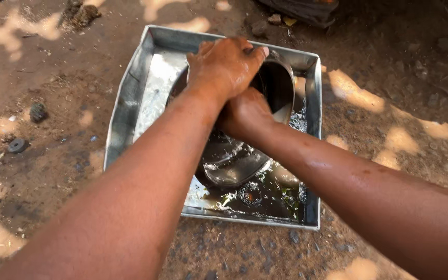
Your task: The person scrubs a dark metal part with a small abrasive pad in a shallow metal tray filled with water. The part is turned and scrubbed on multiple surfaces, including the interior, then rinsed and set aside in the tray.
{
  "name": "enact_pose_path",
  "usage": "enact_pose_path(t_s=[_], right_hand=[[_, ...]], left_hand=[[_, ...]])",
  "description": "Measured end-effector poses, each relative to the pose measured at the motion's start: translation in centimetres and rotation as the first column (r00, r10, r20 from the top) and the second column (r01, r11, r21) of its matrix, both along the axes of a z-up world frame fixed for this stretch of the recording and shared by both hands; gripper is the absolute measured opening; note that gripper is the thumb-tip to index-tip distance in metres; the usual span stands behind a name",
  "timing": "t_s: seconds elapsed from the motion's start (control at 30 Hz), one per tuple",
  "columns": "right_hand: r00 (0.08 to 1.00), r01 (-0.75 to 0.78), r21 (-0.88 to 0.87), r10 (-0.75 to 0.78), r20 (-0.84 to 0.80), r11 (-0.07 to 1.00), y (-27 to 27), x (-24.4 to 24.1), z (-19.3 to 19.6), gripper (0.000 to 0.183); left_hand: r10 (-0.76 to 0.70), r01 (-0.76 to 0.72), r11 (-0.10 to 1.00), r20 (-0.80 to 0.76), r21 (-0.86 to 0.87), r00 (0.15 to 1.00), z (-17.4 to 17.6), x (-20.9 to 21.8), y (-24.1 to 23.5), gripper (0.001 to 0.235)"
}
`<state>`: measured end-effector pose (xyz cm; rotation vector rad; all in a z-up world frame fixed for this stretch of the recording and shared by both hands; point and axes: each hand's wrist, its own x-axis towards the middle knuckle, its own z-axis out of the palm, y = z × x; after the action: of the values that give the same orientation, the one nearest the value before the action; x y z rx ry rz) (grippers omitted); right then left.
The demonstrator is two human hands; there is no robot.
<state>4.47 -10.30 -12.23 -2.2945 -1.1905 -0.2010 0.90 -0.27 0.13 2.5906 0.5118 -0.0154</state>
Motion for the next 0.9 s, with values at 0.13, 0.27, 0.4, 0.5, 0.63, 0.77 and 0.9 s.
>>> enact_pose_path(t_s=[0.13, 0.27, 0.4, 0.5, 0.63, 0.77, 0.9], right_hand=[[0.892, 0.157, -0.173, -0.215, -0.397, 0.972, -2.6, 1.2, 2.1, 0.035], [0.973, 0.088, -0.003, -0.087, -0.213, 0.996, -4.2, -1.3, 2.5, 0.04], [0.996, -0.09, -0.111, 0.09, -0.004, 0.99, -2.7, -4.0, 1.3, 0.047], [0.826, 0.178, -0.346, -0.332, -0.457, 0.921, -2.1, -1.0, 0.6, 0.05], [0.698, 0.33, -0.231, -0.401, -0.594, 0.915, -3.4, 2.0, -0.9, 0.045], [0.836, 0.256, -0.405, -0.412, -0.362, 0.878, -2.3, 0.3, -1.3, 0.039], [1.0, 0.011, -0.248, -0.011, -0.001, 0.969, -2.8, -0.7, 0.2, 0.044]], left_hand=[[0.011, -0.011, 1.0, 0.01, -0.012, 1.0, 0.0, -0.8, -0.1, 0.061], [0.004, -0.003, 1.0, -0.019, 0.004, 1.0, -0.6, -0.4, -0.2, 0.059], [-0.024, 0.025, 1.0, -0.023, 0.009, 0.999, -0.5, -0.2, -0.4, 0.061], [-0.001, 0.002, 1.0, 0.006, -0.02, 1.0, -0.8, -0.2, -0.8, 0.059], [-0.012, 0.012, 1.0, 0.006, -0.009, 1.0, -1.5, -0.7, -0.9, 0.058], [0.01, -0.01, 1.0, 0.027, 0.004, 1.0, -1.4, -1.0, -0.4, 0.058], [0.009, -0.009, 1.0, 0.003, -0.029, 1.0, -0.9, -1.4, -0.6, 0.056]])
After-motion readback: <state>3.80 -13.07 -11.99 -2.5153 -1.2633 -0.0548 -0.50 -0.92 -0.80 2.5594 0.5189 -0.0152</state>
